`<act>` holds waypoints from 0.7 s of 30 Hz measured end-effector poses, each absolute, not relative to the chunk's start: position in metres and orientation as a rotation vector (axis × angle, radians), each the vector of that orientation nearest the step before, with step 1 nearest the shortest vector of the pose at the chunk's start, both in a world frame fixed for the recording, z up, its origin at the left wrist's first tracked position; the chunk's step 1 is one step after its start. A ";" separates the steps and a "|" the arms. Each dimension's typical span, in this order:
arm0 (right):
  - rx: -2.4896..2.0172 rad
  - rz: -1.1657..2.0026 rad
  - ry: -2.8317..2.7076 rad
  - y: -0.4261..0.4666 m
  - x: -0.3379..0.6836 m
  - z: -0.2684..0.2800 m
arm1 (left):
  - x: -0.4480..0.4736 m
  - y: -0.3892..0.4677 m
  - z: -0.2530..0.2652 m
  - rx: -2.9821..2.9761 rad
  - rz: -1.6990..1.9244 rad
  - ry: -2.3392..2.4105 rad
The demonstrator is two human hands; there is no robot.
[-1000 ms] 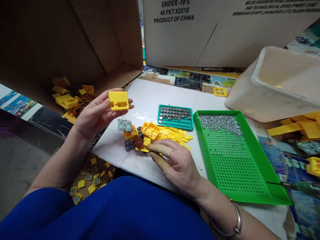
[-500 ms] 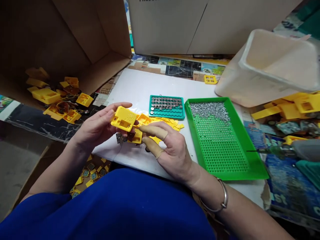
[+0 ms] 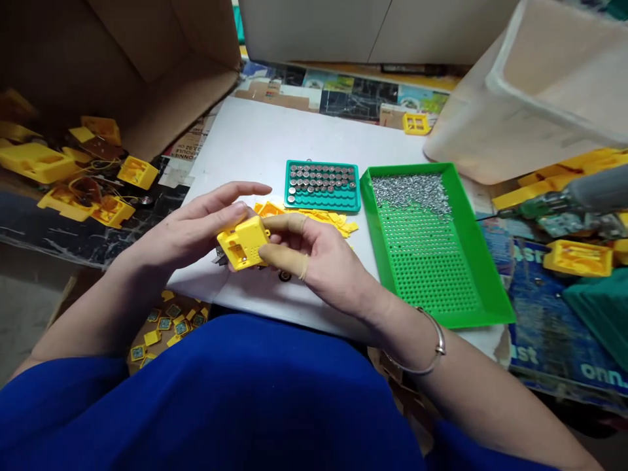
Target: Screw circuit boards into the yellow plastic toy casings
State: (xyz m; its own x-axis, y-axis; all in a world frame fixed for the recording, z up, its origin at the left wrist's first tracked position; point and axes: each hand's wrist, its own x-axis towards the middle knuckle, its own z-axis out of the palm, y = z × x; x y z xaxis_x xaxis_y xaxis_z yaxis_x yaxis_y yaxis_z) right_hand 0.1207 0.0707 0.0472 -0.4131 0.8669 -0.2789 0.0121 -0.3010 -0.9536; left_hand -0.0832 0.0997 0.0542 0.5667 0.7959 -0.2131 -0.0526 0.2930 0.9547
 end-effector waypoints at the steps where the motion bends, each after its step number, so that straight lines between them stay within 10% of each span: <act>1: -1.171 1.800 -1.280 0.071 0.121 0.047 | -0.083 0.102 0.053 1.157 0.665 0.797; 16: -1.407 1.233 -1.660 0.072 0.126 0.027 | -0.170 0.148 0.056 2.007 1.309 1.649; 21: -1.246 0.870 -1.935 0.071 0.130 0.025 | -0.222 0.166 0.062 2.253 0.533 2.142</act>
State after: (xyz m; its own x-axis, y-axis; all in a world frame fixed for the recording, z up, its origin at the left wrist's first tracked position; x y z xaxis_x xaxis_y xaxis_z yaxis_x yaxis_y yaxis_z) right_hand 0.1303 0.0709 0.0249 -0.3211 0.9303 0.1772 0.4850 0.3222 -0.8129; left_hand -0.2218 0.1662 0.0620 0.0208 0.9680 0.2500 0.9723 -0.0778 0.2203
